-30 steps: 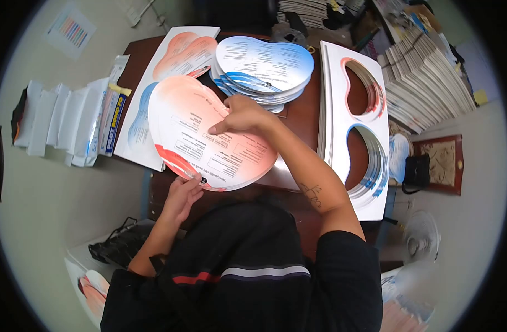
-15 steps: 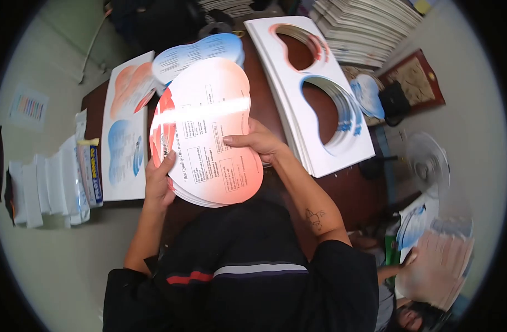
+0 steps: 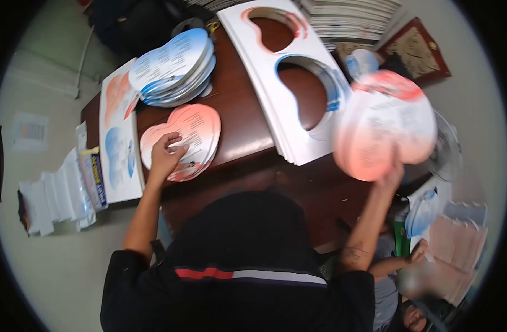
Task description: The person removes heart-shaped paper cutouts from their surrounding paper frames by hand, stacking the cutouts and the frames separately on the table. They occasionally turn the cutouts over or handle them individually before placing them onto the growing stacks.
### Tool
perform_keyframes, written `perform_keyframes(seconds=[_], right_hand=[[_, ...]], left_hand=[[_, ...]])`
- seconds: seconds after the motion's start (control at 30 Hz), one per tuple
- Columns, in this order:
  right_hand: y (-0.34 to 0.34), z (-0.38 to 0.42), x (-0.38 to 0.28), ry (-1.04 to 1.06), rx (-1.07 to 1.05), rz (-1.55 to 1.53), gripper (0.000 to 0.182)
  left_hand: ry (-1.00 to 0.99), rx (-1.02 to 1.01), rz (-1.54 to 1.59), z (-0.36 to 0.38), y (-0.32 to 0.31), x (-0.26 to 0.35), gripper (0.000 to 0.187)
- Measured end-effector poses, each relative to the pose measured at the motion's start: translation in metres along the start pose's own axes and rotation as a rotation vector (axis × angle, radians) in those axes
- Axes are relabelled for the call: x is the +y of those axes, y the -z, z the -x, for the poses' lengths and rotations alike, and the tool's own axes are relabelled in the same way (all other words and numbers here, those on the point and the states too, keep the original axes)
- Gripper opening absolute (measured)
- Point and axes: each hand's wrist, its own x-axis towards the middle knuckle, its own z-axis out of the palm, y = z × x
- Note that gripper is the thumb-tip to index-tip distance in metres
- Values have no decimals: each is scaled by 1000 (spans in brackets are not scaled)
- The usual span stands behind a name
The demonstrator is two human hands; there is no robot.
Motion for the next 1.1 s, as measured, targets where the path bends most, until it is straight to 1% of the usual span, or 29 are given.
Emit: perform_keyframes(seconds=[0.03,0.07,0.13,0.2,0.23,0.27,0.3,0.33,0.43,0.47,0.5,0.53,0.67,0.87,1.1], right_hand=[[39,-4,-20,80,67,-27,41],[81,-7,-41,85,53,-87,42],[137,-3,-73,153,68,-94,43],[180,6,-95,141,53,-135,41],[203,10,-104,189,106,-115,41],[224,12,-113,235,160,-93,41],[249,14,-121,325,265,-73,43],[256,14,-122,418,371,-52,45],[264,19,-122,560,839,219,39],[266,21,-124,589,956,260,40],[270,21,-127,595,987,262,40],[273,21,-130,599,1007,257,40],[289,14,-137,602,1006,226,42],[305,8,-149,599,990,206,46],[315,17,-182,661,995,209,53]], left_hand=[[45,64,-174,6,-1,0,65],[-35,108,-307,11,0,-7,69],[-209,181,-563,19,-6,-20,79],[-166,142,-642,34,-22,-12,89],[-142,124,-680,41,-28,-8,95],[-155,58,-711,45,-34,-14,107],[-143,56,-736,49,-40,-17,109],[-135,52,-759,51,-49,-19,110],[-143,73,-793,51,-63,-32,111],[-129,79,-814,49,-65,-36,110],[-115,82,-835,49,-67,-40,109],[-133,96,-838,48,-68,-44,103],[-186,114,-867,44,-65,-51,94],[-167,117,-852,50,-71,-45,96],[-38,106,-892,64,-80,-38,106]])
